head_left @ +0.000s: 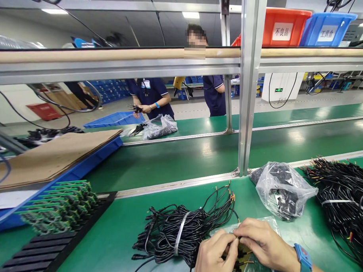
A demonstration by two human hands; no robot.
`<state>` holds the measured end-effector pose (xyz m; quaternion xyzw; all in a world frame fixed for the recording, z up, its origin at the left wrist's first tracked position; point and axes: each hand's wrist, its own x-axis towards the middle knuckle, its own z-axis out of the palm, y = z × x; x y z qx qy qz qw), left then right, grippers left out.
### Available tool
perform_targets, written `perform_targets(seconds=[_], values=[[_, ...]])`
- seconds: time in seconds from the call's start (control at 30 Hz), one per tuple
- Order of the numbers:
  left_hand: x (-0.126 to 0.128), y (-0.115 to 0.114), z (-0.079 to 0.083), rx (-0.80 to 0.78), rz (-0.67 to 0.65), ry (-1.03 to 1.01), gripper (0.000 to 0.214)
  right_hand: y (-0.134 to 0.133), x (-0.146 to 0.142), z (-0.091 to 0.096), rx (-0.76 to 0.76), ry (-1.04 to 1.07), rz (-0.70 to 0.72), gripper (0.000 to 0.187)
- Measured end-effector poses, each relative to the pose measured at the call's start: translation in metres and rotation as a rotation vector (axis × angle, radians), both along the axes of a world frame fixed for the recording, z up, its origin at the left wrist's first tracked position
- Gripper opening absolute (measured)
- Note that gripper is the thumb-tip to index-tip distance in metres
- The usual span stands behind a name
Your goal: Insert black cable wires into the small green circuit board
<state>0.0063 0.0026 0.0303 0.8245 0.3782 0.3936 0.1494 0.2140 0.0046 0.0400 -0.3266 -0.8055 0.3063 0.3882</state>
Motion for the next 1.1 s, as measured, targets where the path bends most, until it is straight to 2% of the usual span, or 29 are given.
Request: perform_targets(seconds=[0.1,0.27,0.37,0.53,0.63,0.8,1.1], values=[[0.000,0.000,-0.002,-0.072,-0.024,0.021,0.015,0.002,0.001,-0.002,0.056,-0.032,0.004,0.028],[-0.001,-0.007,-0.006,-0.363,0.012,-0.044,0.009,0.003,0.006,-0.003,-0.067,-0.075,-0.038,0.021],[-0.004,-0.009,-0.004,-0.427,0.001,-0.056,0.009,0.004,0.008,-0.001,-0.097,-0.104,-0.063,0.011],[-0.008,-0.002,0.002,-0.334,-0.040,-0.002,0.011,0.006,0.010,0.006,-0.079,-0.079,-0.060,0.009],[-0.008,0.004,-0.001,-0.235,-0.068,0.014,0.015,0.005,0.009,0.005,-0.080,-0.068,-0.055,0.008],[-0.006,0.007,-0.017,-0.103,-0.060,-0.023,0.016,0.001,0.000,-0.010,-0.085,-0.036,-0.040,0.006],[0.000,0.008,-0.027,-0.118,-0.043,-0.020,0.023,0.004,-0.007,-0.036,-0.036,0.028,-0.010,0.007]])
